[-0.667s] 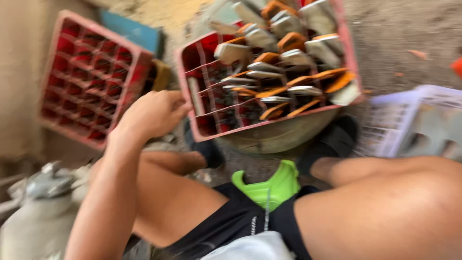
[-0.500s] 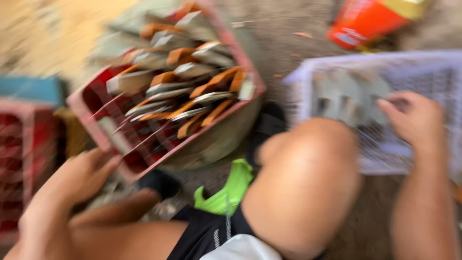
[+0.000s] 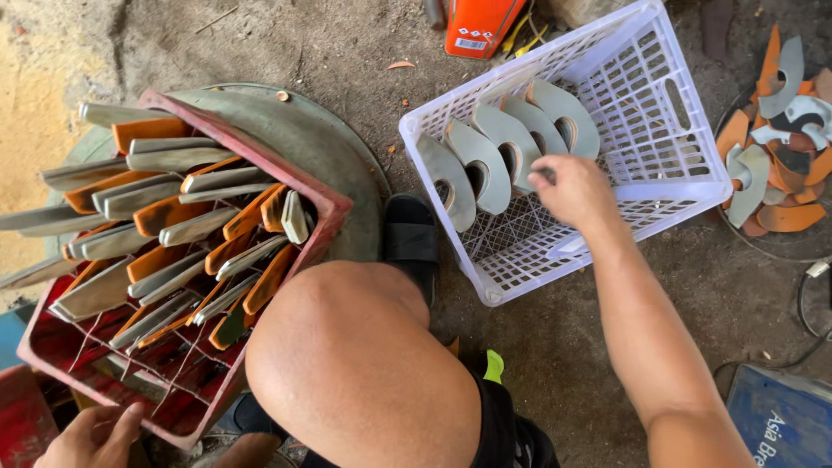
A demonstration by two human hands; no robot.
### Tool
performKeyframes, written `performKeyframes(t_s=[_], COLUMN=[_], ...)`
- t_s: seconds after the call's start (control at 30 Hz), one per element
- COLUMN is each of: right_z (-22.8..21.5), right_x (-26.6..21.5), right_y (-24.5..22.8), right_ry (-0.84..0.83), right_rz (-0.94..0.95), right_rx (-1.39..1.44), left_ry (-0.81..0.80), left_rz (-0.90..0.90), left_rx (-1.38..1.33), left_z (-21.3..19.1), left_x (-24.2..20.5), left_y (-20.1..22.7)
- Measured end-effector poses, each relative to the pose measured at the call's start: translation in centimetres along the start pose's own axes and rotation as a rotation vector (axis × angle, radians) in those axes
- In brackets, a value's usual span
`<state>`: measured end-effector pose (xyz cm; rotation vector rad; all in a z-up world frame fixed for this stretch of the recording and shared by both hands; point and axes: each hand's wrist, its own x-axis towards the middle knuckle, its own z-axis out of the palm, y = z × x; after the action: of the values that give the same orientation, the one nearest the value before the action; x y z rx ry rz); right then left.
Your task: The person sits on a small stool and repeatedly picks up gray curved parts and orange strips from a red crate. They align and press the orange strip onto the edge of each gray part, then place the assembled unit into a white basket. The process repeats for multiple units throughout the clip.
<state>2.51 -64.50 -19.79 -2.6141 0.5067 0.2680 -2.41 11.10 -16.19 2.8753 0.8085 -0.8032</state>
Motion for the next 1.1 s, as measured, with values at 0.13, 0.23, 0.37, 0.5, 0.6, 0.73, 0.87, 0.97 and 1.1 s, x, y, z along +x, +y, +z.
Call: performKeyframes(t_s=[0.13, 0.23, 0.37, 0.5, 0.6, 0.73, 0.87, 0.97, 1.1], right_z=[0.5, 0.3, 1.0, 2.8, 3.7, 3.2, 2.6, 3.4, 4.7], right_x=[0.0, 0.5, 2.1, 4.8, 6.1, 6.4, 5.2, 4.5, 4.6], right_y=[0.0, 0.2, 0.3, -0.4, -1.0, -1.9, -3.2, -5.0, -5.7], right_ry=[-0.061, -0.017, 0.091, 0.152, 0.019, -0.046, 0.091, 0.057, 0.068], right_rz=[0.135, 0.149, 0.040, -0.090, -0.052, 0.028, -0.228, -0.345, -0.392], right_rx=[0.037, 0.081, 0.049, -0.007, -0.051, -0.105, -0.075, -0.178, -0.228], left_ry=[-0.055, -0.099, -0.146, -0.210, -0.217, -0.222, -0.222, -0.217, -0.230], left_rz=[-0.015, -0.019, 0.000, -0.023, -0.028, -0.005, 0.005, 0.000, 0.008], left_rx=[0.090, 0.254, 0.310, 0.286, 0.239, 0.246, 0.205, 0.162, 0.206], left_z=[0.3, -0.8, -2.1, -2.9, -3.1, -3.1, -3.5, -3.9, -4.4], left_x=[1.5, 1.7, 1.0, 0.2, -0.4, -1.4, -2.3, -3.1, -3.3], left_y=[-0.6, -0.2, 1.7, 2.7, 2.9, 3.1, 4.0, 4.4, 4.9])
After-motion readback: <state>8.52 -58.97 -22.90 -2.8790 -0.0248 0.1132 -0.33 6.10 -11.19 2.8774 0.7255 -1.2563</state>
